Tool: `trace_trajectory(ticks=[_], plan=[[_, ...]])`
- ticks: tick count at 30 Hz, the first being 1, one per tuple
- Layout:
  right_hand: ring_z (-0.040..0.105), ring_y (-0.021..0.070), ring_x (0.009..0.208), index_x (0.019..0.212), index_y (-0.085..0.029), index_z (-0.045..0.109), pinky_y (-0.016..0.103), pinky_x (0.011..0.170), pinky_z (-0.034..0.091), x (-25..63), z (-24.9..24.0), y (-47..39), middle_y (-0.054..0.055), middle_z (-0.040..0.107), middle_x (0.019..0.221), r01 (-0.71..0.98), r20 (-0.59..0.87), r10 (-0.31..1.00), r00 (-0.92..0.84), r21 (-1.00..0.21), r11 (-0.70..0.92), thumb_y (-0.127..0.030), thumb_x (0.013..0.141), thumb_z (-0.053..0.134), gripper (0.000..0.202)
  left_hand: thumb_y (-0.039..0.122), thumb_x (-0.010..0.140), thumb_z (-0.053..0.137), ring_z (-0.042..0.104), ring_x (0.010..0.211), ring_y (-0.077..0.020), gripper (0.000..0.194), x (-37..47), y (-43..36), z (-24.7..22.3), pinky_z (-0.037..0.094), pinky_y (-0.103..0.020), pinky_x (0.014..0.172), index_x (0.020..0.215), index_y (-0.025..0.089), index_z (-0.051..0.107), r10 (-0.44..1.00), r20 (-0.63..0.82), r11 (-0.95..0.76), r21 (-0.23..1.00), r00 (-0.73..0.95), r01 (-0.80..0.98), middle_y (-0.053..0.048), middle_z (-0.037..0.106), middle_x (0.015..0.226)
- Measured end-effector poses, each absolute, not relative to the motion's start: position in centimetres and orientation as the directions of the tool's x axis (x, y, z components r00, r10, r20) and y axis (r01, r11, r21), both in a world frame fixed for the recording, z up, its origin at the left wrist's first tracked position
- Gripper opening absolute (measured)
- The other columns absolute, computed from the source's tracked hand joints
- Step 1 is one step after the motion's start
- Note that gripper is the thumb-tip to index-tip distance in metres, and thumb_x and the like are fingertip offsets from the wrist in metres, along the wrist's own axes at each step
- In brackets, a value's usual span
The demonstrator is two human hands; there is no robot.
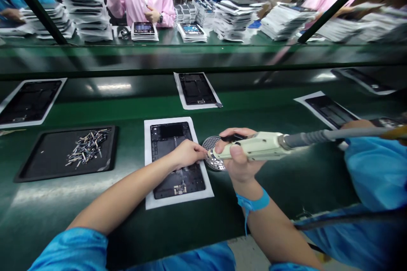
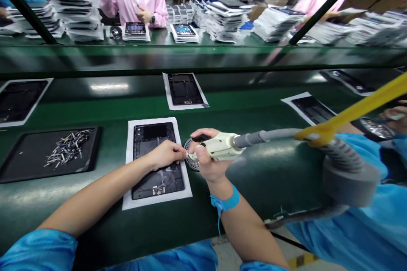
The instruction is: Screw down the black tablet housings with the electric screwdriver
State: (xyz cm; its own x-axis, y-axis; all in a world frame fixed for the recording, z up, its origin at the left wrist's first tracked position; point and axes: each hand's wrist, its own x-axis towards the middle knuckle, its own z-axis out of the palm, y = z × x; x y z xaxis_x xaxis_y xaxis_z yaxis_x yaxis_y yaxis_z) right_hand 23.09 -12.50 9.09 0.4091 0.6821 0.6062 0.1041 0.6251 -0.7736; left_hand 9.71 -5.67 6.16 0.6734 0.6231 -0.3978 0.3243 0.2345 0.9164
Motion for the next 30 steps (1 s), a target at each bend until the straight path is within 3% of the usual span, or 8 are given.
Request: trace_trajectory(ticks=[10,16,24,30], plan=[[0.064,0.0124,0.05,0.108,-0.025,0.06,0.03,0.048,0.055,23.0,8.8,-12.6,0.0,0.068,0.09,0.166,0.602,0.683,0.414,-0.788,0.593,-0.034,0.087,0.068,0.024,0.014,0.078,0.065,0.051,0.053,-0.008,0.017,9.9,-5.7,6.1,0.042,-0.02,0.059,0.065,0.016,0.075,0.597,-0.417,0.299,0.908,0.686,0.292,0.003,0.061,0.057],[0.064,0.0123,0.05,0.11,-0.025,0.061,0.031,0.049,0.056,23.2,8.6,-12.5,0.0,0.068,0.092,0.135,0.615,0.68,0.399,-0.773,0.62,-0.029,0.088,0.068,0.024,0.013,0.079,0.064,0.051,0.052,-0.007,0.019,9.8,-5.6,6.2,0.04,-0.019,0.057,0.063,0.015,0.074,0.586,-0.419,0.307,0.907,0.694,0.289,0.004,0.06,0.055],[0.065,0.013,0.051,0.112,-0.025,0.061,0.031,0.05,0.057,23.2,8.4,-12.5,0.001,0.069,0.094,0.14,0.638,0.673,0.374,-0.757,0.639,-0.029,0.088,0.068,0.026,0.012,0.085,0.059,0.053,0.049,-0.0063,0.028,9.9,-5.6,6.9,0.032,-0.018,0.046,0.058,0.014,0.066,0.562,-0.468,0.344,0.882,0.682,0.322,0.002,0.061,0.056],[0.064,0.013,0.05,0.11,-0.023,0.064,0.031,0.05,0.056,23.2,8.8,-12.6,0.0,0.068,0.088,0.176,0.67,0.633,0.388,-0.728,0.663,-0.032,0.089,0.069,0.023,0.016,0.089,0.057,0.053,0.043,-0.0066,0.025,10.1,-4.9,7.4,0.031,-0.018,0.04,0.067,0.013,0.068,0.588,-0.495,0.411,0.864,0.639,0.291,0.0,0.067,0.059]])
